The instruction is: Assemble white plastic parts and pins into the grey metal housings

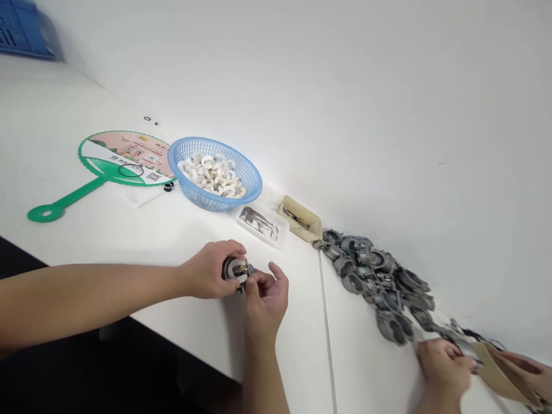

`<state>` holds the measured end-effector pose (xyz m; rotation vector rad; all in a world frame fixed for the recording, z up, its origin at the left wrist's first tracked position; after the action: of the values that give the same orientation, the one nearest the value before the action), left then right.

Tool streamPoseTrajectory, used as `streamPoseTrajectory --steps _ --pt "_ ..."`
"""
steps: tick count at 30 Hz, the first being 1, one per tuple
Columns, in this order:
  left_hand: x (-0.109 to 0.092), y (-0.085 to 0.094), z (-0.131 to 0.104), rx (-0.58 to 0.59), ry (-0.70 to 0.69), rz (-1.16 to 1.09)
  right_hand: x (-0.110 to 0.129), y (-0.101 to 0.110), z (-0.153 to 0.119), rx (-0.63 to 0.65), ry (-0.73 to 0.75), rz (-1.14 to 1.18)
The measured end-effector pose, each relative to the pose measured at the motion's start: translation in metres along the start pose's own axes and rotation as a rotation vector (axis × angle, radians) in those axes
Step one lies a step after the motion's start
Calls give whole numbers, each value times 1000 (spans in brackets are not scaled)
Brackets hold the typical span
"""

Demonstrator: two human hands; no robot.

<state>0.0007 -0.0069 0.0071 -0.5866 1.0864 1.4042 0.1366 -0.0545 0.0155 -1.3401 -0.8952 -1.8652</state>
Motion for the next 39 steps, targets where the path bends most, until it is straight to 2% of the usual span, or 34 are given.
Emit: streamPoseTrajectory --steps 4,9,24,30,39 --pt "2 4 2 50 -76 -18 -7 5 2 39 61 -10" --pt "3 5 2 56 -124 -23 -18 12 7 78 94 -38" --pt "3 4 1 68 -74 -80 -21 15 13 234 113 -47" --pt "3 5 3 86 -67 -82 -22 14 14 212 150 -72" --pt "1 6 2 81 -65 -97 -21 14 13 202 120 -57"
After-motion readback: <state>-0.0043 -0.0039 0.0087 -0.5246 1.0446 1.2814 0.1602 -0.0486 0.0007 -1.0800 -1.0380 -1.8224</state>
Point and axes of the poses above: each hand's wrist, its own z-axis towards the middle knuckle, its own y-axis out of the back of the hand, x = y × z, the point moved 1 cm from there along z, towards the middle knuckle, and after that the axes turned 7 degrees about -x, right-handed, at the moved point
